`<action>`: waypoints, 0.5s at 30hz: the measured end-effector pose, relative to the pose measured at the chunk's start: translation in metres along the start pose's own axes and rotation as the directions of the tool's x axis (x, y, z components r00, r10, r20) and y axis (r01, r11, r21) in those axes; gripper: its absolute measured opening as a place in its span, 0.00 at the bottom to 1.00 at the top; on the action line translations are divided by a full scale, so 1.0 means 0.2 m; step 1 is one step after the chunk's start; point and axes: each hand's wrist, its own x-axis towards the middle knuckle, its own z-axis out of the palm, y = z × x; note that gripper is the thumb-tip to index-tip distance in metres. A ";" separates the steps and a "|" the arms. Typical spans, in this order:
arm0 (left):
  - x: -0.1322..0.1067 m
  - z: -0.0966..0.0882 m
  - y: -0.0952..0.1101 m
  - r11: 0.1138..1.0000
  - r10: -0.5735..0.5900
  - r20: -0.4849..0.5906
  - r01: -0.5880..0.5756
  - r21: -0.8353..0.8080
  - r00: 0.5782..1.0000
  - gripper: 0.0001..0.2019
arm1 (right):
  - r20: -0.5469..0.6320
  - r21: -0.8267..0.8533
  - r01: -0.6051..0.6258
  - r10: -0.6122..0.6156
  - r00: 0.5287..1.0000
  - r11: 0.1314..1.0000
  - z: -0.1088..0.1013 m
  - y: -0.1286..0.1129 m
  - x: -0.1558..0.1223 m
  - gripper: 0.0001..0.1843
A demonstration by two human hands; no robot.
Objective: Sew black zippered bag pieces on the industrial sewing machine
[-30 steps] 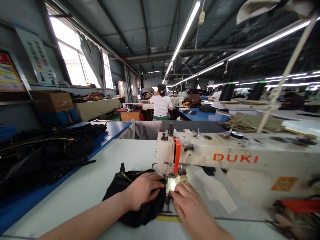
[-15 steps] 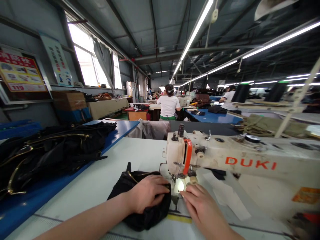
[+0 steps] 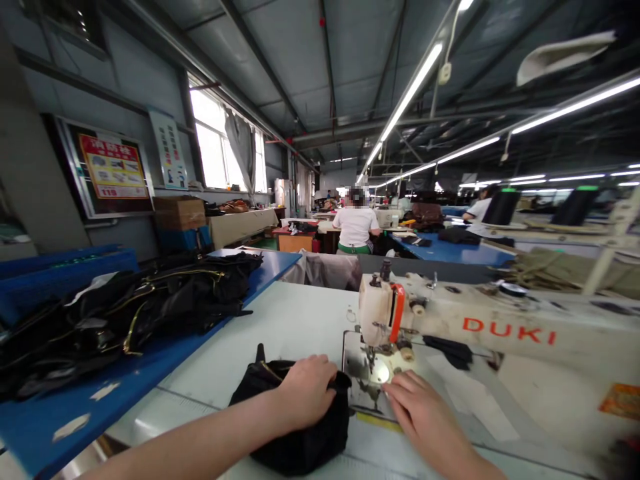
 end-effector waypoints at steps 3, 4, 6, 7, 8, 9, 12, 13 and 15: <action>-0.04 -0.17 -0.02 0.995 0.044 -0.043 -0.048 -0.090 0.998 0.05 | 0.000 0.047 -0.005 0.005 1.000 0.999 -0.01 -0.01 -0.03 0.14; -0.08 -0.25 -0.04 0.984 0.047 -0.071 -0.059 -0.167 0.996 0.05 | -0.002 0.095 -0.022 0.022 1.000 0.995 -0.02 -0.02 -0.04 0.15; -0.16 -0.42 -0.07 0.858 0.030 -0.142 -0.098 -0.504 0.989 0.05 | -0.027 0.236 -0.090 0.099 0.995 0.968 -0.05 -0.07 -0.04 0.14; -0.20 -0.51 -0.08 0.758 0.015 -0.157 -0.114 -0.642 0.987 0.05 | -0.043 0.323 -0.134 0.156 0.987 0.937 -0.08 -0.12 -0.04 0.15; -0.24 -0.58 -0.08 0.654 -0.006 -0.174 -0.128 -0.746 0.985 0.06 | -0.053 0.413 -0.175 0.216 0.975 0.894 -0.11 -0.17 -0.02 0.17; -0.27 -0.65 -0.08 0.556 -0.035 -0.194 -0.142 -0.819 0.980 0.08 | -0.042 0.505 -0.200 0.255 0.966 0.840 -0.14 -0.24 0.01 0.22; -0.33 -0.78 -0.08 0.327 -0.135 -0.249 -0.194 -0.925 0.959 0.11 | 0.100 0.768 -0.213 0.216 0.971 0.604 -0.26 -0.47 0.11 0.33; -0.33 -0.79 -0.08 0.274 -0.162 -0.252 -0.202 -0.940 0.954 0.11 | 0.159 0.842 -0.185 0.094 0.983 0.507 -0.29 -0.54 0.15 0.34; -0.34 -0.80 -0.09 0.199 -0.197 -0.233 -0.194 -0.961 0.952 0.11 | 0.233 0.939 -0.210 -0.055 0.971 0.271 -0.33 -0.66 0.21 0.33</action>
